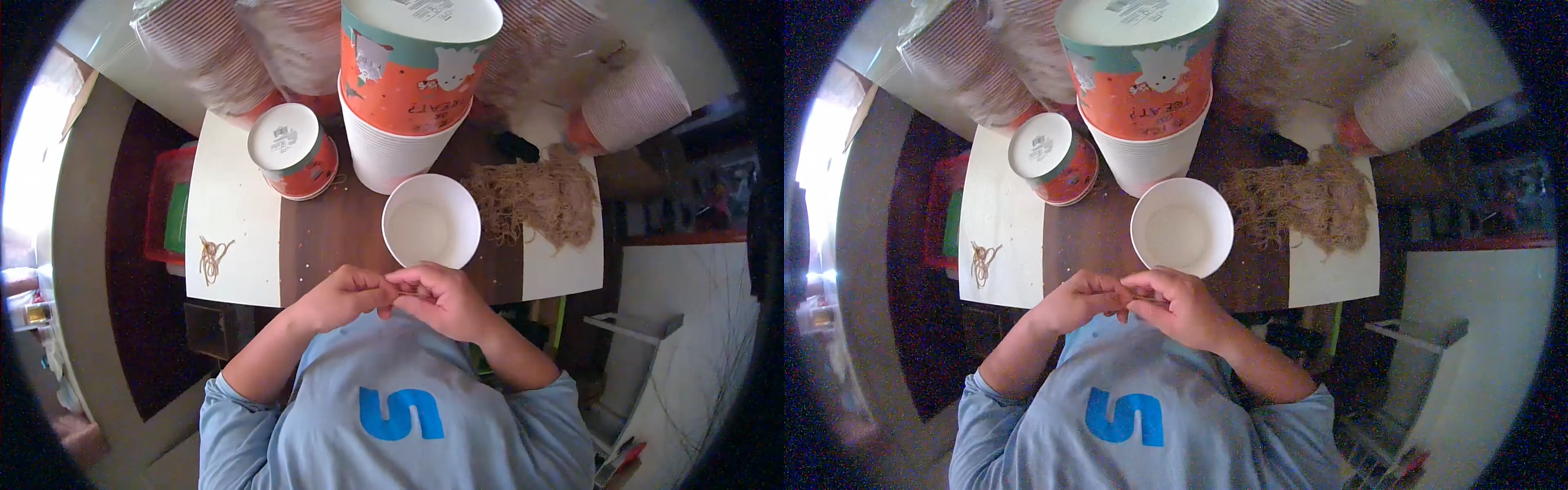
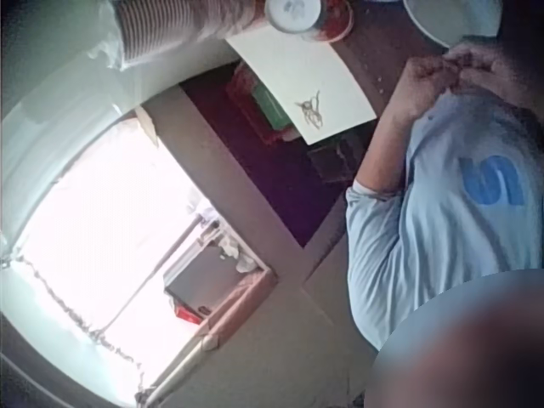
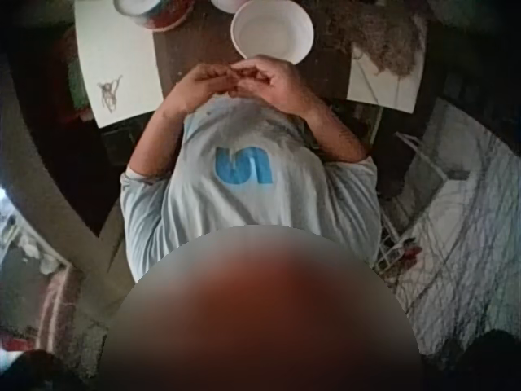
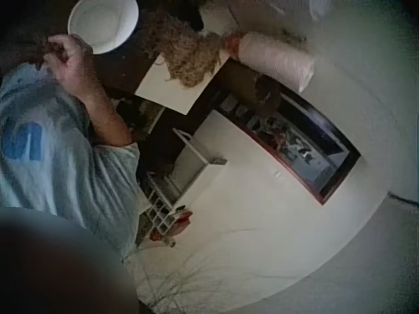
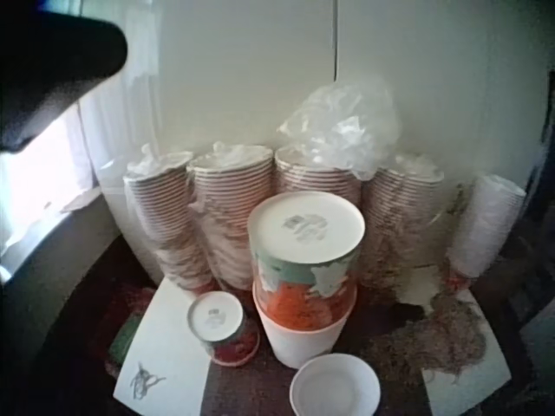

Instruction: Attaching twine handles to paper buckets.

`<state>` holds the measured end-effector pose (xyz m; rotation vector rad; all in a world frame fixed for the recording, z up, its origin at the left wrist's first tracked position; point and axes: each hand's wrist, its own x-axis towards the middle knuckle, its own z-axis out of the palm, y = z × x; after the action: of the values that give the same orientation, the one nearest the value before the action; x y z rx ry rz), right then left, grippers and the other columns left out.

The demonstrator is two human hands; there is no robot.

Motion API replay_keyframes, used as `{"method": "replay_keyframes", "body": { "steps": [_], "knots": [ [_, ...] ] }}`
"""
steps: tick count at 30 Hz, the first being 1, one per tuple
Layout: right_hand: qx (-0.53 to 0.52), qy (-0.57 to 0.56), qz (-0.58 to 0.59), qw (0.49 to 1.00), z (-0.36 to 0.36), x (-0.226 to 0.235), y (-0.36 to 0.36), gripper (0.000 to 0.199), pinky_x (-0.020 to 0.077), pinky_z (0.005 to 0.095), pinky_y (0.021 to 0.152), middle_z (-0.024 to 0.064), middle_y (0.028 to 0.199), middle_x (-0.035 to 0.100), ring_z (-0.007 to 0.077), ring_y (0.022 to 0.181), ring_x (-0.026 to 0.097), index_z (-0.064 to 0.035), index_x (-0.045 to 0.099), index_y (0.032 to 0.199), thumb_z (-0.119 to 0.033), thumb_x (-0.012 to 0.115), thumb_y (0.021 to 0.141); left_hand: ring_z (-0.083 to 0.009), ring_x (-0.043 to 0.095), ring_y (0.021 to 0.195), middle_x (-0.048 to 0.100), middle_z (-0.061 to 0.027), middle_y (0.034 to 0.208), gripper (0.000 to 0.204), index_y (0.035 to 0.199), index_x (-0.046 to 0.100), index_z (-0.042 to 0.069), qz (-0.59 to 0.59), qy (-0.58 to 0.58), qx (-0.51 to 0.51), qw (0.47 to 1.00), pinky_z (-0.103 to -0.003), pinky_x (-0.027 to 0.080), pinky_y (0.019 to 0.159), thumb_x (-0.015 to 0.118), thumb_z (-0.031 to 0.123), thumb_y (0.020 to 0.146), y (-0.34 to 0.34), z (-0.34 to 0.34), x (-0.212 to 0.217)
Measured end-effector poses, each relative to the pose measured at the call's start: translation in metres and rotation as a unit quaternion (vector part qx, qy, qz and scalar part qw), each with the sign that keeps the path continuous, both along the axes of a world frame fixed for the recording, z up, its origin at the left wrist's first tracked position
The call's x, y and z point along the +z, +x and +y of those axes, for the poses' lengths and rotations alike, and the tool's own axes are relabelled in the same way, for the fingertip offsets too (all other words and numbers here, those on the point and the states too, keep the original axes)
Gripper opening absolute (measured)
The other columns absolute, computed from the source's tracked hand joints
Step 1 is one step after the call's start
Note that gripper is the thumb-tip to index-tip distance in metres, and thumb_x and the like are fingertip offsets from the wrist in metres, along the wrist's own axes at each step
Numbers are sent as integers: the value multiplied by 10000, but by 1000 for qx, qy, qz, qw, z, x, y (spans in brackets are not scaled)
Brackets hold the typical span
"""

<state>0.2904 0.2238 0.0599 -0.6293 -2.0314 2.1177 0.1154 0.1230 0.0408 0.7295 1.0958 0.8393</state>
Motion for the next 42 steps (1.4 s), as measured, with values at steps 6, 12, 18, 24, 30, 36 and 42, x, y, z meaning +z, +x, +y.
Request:
{"method": "replay_keyframes", "body": {
  "steps": [6,12,18,24,30,36,42],
  "knots": [
    [-57,275,18,960,4,-7,6,43,462,263,554,67,744,579,151,639,579,-25,637,815,-2,639,778,-78,565,728,630,-22,783,226,899,659,49,-73,-60,32,995,-209,417,654,484,193,897,-2,-5,-7],
    [-64,282,5,957,4,-6,9,68,469,275,553,71,751,577,171,644,587,-26,626,835,1,636,773,-75,563,724,630,-18,781,261,916,658,52,-151,-108,64,980,-213,416,654,470,233,916,0,-3,-8],
    [-46,342,-2,939,5,-4,7,94,470,296,539,76,724,555,193,625,586,-40,629,828,-10,656,744,-58,559,727,630,-5,778,240,918,654,53,-77,-75,25,994,-207,416,652,493,231,918,4,-2,-10],
    [-36,363,7,931,6,-5,9,95,471,307,536,71,727,558,214,613,584,-52,632,813,-35,676,730,-60,565,730,634,-1,789,210,912,655,54,-46,-53,49,996,-203,423,660,507,203,911,5,-4,-12],
    [-32,411,15,911,6,-8,9,122,468,327,517,63,713,531,224,605,574,-65,612,802,-49,690,710,-73,569,741,637,-7,790,253,928,656,55,-74,-115,54,989,-217,430,668,482,240,919,5,0,-11],
    [-11,473,28,881,7,-7,9,166,457,329,500,49,703,492,210,594,559,-80,593,814,-43,690,685,-85,577,739,649,-28,794,247,940,651,40,-59,-94,15,994,-221,441,661,497,232,917,8,1,-10],
    [-15,485,37,873,7,-9,8,167,457,323,499,39,702,492,204,591,559,-82,588,813,-51,694,688,-92,589,744,660,-41,804,154,921,655,18,-44,-31,41,998,-224,460,673,574,142,879,9,-2,-16]
  ]
}}
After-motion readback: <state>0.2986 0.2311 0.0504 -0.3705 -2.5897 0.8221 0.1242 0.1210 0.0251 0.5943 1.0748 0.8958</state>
